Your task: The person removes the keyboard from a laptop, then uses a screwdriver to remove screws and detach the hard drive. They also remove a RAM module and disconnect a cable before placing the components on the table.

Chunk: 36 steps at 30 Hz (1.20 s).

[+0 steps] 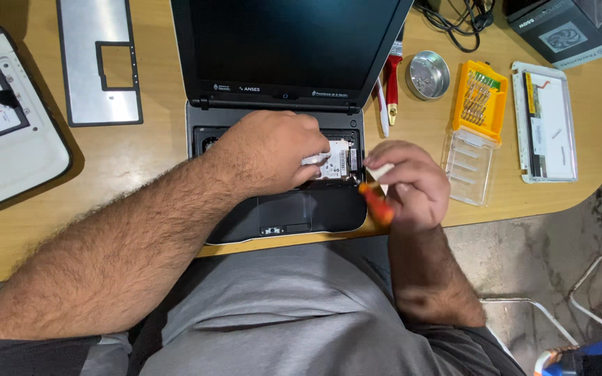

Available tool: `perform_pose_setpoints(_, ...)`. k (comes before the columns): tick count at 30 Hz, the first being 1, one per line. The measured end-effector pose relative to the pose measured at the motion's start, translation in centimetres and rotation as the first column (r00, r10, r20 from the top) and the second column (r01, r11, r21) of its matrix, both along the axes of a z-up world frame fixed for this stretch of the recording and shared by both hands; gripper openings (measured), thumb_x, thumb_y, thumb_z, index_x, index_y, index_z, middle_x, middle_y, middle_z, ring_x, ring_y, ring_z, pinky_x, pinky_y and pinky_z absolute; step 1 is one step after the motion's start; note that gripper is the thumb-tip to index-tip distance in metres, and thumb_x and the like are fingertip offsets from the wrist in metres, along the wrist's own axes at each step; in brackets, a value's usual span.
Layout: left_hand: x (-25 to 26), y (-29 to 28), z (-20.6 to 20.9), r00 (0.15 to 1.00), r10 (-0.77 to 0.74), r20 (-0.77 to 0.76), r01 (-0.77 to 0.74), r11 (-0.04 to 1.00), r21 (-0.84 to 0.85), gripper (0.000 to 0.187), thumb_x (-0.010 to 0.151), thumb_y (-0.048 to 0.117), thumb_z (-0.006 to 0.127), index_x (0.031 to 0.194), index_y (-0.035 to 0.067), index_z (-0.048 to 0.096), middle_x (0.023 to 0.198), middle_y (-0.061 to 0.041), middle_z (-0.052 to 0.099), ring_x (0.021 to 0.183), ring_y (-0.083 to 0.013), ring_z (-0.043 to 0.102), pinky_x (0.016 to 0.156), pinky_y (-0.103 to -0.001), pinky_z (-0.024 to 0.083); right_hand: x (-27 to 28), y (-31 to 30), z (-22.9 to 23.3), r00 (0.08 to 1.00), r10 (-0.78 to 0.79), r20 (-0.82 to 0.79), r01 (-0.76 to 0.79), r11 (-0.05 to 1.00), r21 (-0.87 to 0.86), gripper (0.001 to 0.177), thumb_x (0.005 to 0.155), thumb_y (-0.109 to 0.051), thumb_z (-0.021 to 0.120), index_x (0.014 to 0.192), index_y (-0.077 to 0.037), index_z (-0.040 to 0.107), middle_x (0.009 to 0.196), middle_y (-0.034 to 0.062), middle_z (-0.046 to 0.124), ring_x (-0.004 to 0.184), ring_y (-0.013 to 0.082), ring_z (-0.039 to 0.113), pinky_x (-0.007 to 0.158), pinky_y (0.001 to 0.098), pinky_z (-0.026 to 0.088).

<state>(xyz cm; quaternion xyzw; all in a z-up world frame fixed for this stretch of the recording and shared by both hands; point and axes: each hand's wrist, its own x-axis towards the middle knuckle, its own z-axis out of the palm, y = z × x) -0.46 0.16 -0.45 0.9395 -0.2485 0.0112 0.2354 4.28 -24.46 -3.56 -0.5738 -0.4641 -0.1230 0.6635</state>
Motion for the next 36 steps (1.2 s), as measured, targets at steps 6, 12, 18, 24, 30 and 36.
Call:
perform_pose_setpoints(6,-0.4,-0.1,0.3,1.000,-0.017,-0.005,0.017,1.000,0.002,0.017,0.090,0.029,0.075,0.101,0.017,0.070,0.093,-0.006,0.069,0.091,-0.0279,0.072,0.075,-0.043,0.061,-2.0,0.3,-1.7,0.962,-0.116,0.247,0.214,0.882,-0.419,0.018,0.089,0.003,0.053,0.097,0.000,0.069,0.103,0.0227,0.071,0.100,0.0441,0.068,0.094,0.0570,0.054)
perform_pose_setpoints(12,-0.3,-0.1,0.5,0.998,-0.047,0.030,0.047,0.999,0.007,0.023,0.089,0.026,0.076,0.106,0.013,0.070,0.096,-0.009,0.069,0.094,-0.0292,0.071,0.080,-0.044,0.060,-1.8,0.0,-2.3,0.833,-0.257,0.490,0.522,0.657,-0.544,0.021,0.084,-0.004,0.071,0.105,-0.011,0.070,0.114,0.0110,0.062,0.110,0.0375,0.058,0.101,0.0522,0.049)
perform_pose_setpoints(18,-1.2,-1.3,2.0,0.967,-0.253,-0.037,0.252,0.967,-0.023,0.029,0.085,0.026,0.078,0.109,0.012,0.070,0.102,-0.011,0.069,0.102,-0.0324,0.068,0.089,-0.050,0.057,-2.1,-0.3,-0.9,0.912,-0.336,0.234,0.406,0.671,-0.620,0.023,0.088,0.005,0.064,0.108,-0.005,0.062,0.118,0.0133,0.059,0.116,0.0387,0.058,0.103,0.0503,0.048)
perform_pose_setpoints(24,-1.5,-2.9,-2.0,0.963,-0.198,0.184,0.204,0.979,-0.013,0.013,0.083,0.026,0.076,0.090,0.015,0.072,0.088,-0.004,0.064,0.088,-0.0278,0.066,0.075,-0.045,0.056,-1.4,-0.7,-0.5,0.930,-0.367,0.000,0.302,0.766,-0.568,0.016,0.095,0.002,0.054,0.111,0.002,0.056,0.120,0.0191,0.056,0.115,0.0354,0.057,0.097,0.0431,0.048)
perform_pose_setpoints(30,-1.1,-3.2,-2.2,0.974,-0.152,0.168,0.176,0.975,-0.136,0.008,0.088,0.018,0.074,0.085,0.012,0.070,0.082,-0.004,0.063,0.083,-0.0270,0.067,0.073,-0.042,0.057,-1.8,-1.4,-0.1,0.914,-0.329,-0.237,0.220,0.893,-0.394,0.014,0.097,0.002,0.054,0.110,0.007,0.053,0.115,0.0204,0.055,0.110,0.0303,0.057,0.096,0.0400,0.046)
perform_pose_setpoints(36,-0.1,-2.1,-1.3,0.998,-0.057,0.029,0.062,0.973,-0.221,0.012,0.097,0.026,0.066,0.090,0.016,0.069,0.085,-0.002,0.065,0.089,-0.0220,0.069,0.076,-0.036,0.058,-2.0,-2.6,-0.3,0.933,-0.114,-0.342,0.061,0.985,-0.164,0.033,0.098,-0.020,0.055,0.111,0.011,0.052,0.106,0.0277,0.057,0.103,0.0324,0.056,0.090,0.0385,0.043)
